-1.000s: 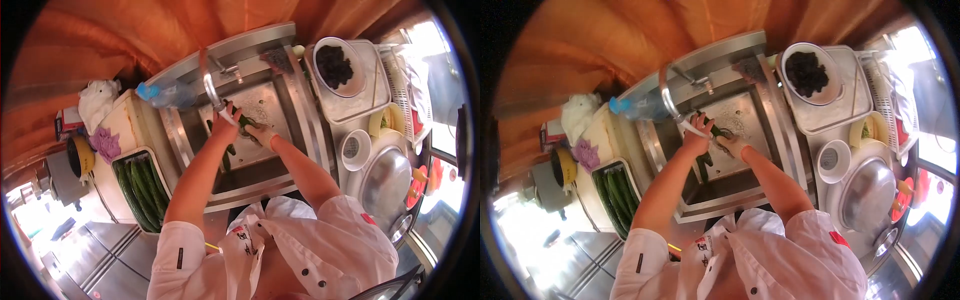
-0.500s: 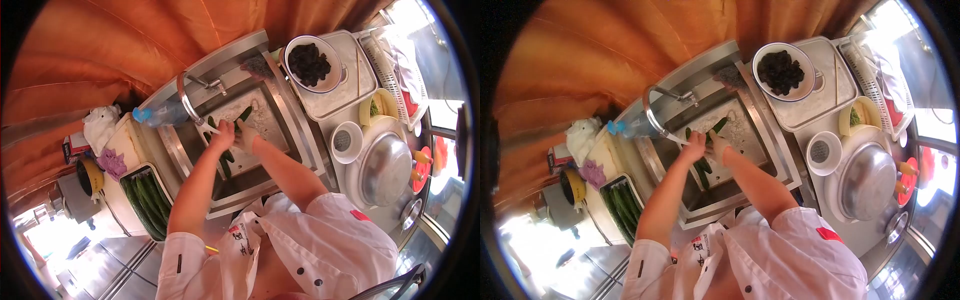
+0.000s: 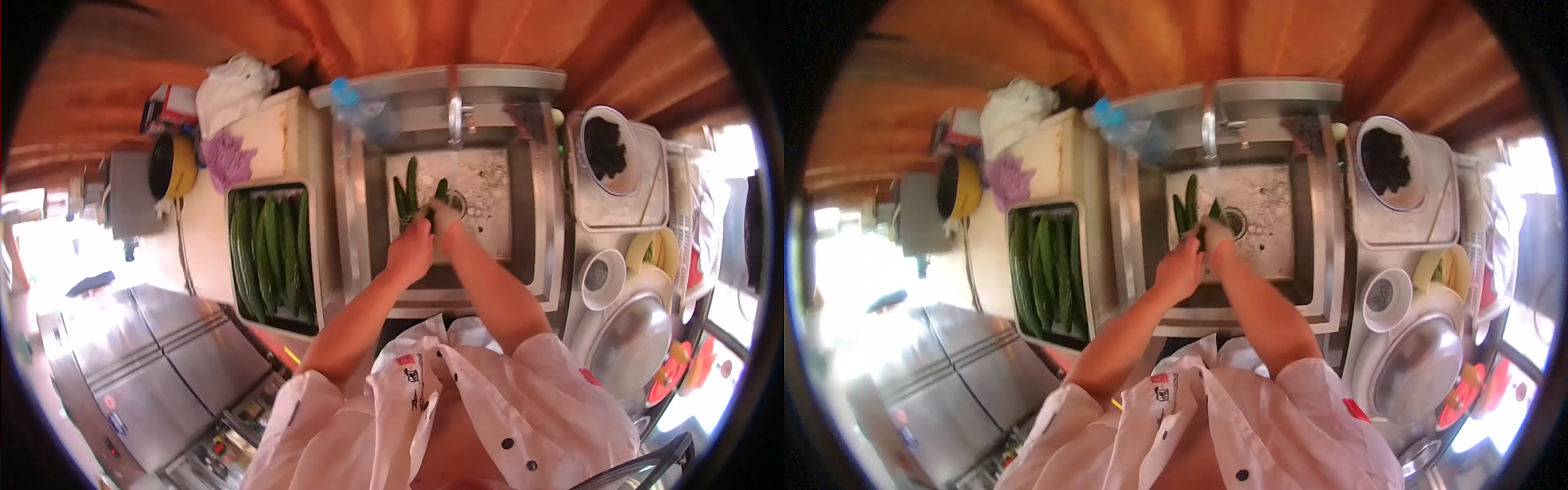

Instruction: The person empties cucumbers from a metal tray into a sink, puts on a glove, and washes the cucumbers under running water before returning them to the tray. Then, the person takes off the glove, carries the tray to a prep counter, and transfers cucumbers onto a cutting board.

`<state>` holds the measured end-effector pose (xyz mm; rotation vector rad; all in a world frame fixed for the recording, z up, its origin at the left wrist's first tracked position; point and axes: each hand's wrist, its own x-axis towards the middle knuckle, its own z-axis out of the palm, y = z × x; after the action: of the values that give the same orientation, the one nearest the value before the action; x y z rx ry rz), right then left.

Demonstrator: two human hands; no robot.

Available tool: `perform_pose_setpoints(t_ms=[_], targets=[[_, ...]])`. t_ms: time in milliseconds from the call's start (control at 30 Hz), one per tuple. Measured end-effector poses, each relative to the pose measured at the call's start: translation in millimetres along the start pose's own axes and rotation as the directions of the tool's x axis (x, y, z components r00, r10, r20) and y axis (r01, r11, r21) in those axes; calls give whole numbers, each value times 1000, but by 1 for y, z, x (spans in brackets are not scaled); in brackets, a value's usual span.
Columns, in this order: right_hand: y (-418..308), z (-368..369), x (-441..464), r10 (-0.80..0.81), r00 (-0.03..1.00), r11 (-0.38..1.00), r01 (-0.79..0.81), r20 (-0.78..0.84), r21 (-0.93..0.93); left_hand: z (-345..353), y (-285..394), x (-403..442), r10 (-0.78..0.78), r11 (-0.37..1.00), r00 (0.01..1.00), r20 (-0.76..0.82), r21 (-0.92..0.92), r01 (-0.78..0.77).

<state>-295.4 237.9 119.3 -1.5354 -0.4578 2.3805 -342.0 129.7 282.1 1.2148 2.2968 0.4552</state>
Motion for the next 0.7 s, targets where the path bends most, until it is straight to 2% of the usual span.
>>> perform_pose_setpoints(t_ms=[33,67,100,133,200,233,267,333,367,400,467,500,567,600,633,667,700], targets=[[-32,11,-41,-117,992,991,119,48,-53,-7,2,-20,75,997,996,52,27,-77],[-35,-17,0,14,998,998,-17,55,62,-14,5,-35,161,985,981,109,51,-168],[-36,-36,41,128,989,974,-140,78,178,-20,8,-43,214,976,976,49,29,-216],[-32,-28,36,132,988,974,-145,83,175,-22,6,-43,208,977,977,46,32,-210],[-32,-1,0,-82,995,990,75,49,116,-22,6,-33,211,977,976,-53,-1,-211],[-36,32,-41,-5,997,991,16,-81,130,-19,0,-24,207,978,976,-60,-1,-208],[-25,36,-42,-5,997,992,15,-79,123,-10,-10,-15,180,984,980,-85,4,-180],[-10,36,-32,66,996,993,-71,54,99,-11,-12,-14,145,989,982,-121,4,-146],[-38,43,-69,-138,987,978,150,88,-145,-21,-8,-29,169,986,984,-59,4,-169],[-34,23,-25,-227,973,973,229,52,-34,-29,-6,-44,192,981,981,7,4,-192],[-79,30,-51,-95,992,991,103,-87,86,-30,-11,-66,232,972,972,-22,33,-231],[-77,24,-42,-94,992,991,102,-87,86,-31,-13,-76,277,960,960,-47,58,-274],[-71,13,-26,71,995,996,-75,76,40,-27,-26,-91,252,968,965,-66,11,-252],[-71,13,-29,66,995,997,-69,70,39,-27,-30,-96,228,972,970,-82,-38,-231],[-67,15,-32,33,993,990,-48,116,129,-26,-32,-100,236,970,969,-78,-46,-240],[-63,17,-39,-7,988,975,-28,155,221,-27,-32,-103,135,990,987,-86,-25,-137],[-63,30,-58,45,986,934,-98,160,344,-27,-31,-105,33,999,995,-93,-8,-34]])
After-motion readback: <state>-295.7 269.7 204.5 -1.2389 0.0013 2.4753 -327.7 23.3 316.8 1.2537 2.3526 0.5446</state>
